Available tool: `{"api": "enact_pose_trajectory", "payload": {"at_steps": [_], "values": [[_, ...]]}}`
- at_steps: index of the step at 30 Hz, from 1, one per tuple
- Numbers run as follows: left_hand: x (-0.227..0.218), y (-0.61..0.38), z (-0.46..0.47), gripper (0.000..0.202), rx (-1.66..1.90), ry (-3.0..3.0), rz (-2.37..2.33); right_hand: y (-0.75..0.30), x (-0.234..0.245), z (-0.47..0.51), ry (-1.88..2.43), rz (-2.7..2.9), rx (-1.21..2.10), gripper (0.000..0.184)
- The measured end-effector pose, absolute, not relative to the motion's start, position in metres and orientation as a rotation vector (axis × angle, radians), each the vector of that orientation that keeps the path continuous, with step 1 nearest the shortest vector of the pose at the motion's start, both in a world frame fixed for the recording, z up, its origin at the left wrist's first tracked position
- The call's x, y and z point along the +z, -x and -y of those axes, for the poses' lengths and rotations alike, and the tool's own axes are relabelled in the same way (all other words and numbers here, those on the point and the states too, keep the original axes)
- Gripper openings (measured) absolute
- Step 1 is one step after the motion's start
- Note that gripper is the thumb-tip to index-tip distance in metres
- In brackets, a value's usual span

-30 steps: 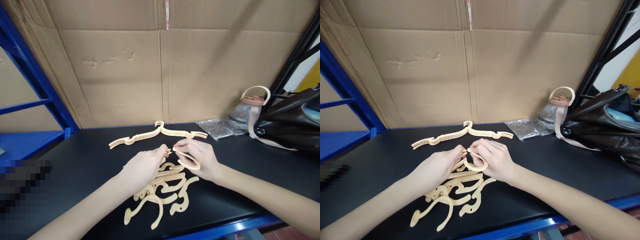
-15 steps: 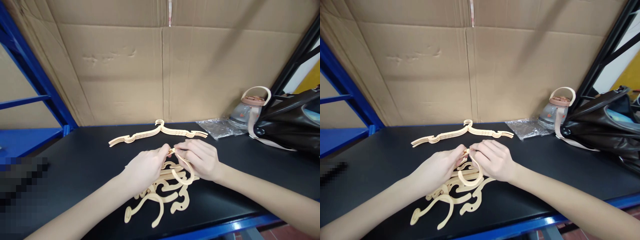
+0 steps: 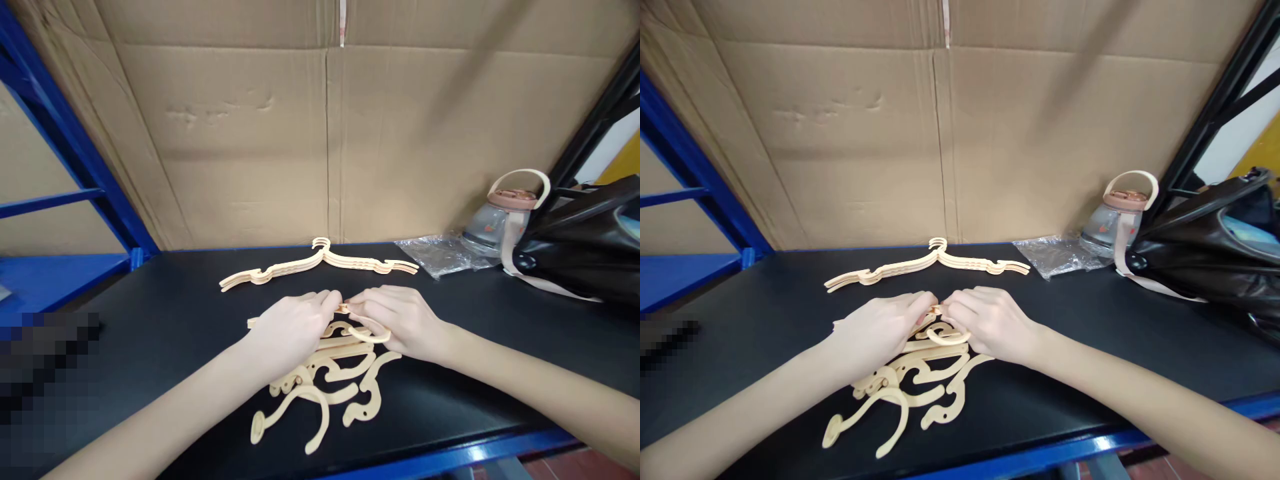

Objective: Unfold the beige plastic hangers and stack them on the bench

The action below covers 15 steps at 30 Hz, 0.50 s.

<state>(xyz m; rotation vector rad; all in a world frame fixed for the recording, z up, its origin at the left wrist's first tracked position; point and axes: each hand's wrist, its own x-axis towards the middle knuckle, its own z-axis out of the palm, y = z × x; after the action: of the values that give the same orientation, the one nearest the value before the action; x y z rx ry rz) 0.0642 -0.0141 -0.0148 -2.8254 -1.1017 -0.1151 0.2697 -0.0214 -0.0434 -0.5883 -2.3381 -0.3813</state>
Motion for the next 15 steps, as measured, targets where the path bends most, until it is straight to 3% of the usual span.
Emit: {"api": "enact_pose_trajectory", "payload": {"at_steps": [8,15], "values": [[-0.0130,-0.0627,0.0194,0.010,-0.228,2.957,1.050,-0.2745,-0.0358,0.0225,0.839,2.344,0.111,0.019],[-0.0199,-0.0613,0.0119,0.022,-0.200,2.980,1.024,-0.2721,-0.0358,0.0210,0.952,2.211,0.484,0.017]]}}
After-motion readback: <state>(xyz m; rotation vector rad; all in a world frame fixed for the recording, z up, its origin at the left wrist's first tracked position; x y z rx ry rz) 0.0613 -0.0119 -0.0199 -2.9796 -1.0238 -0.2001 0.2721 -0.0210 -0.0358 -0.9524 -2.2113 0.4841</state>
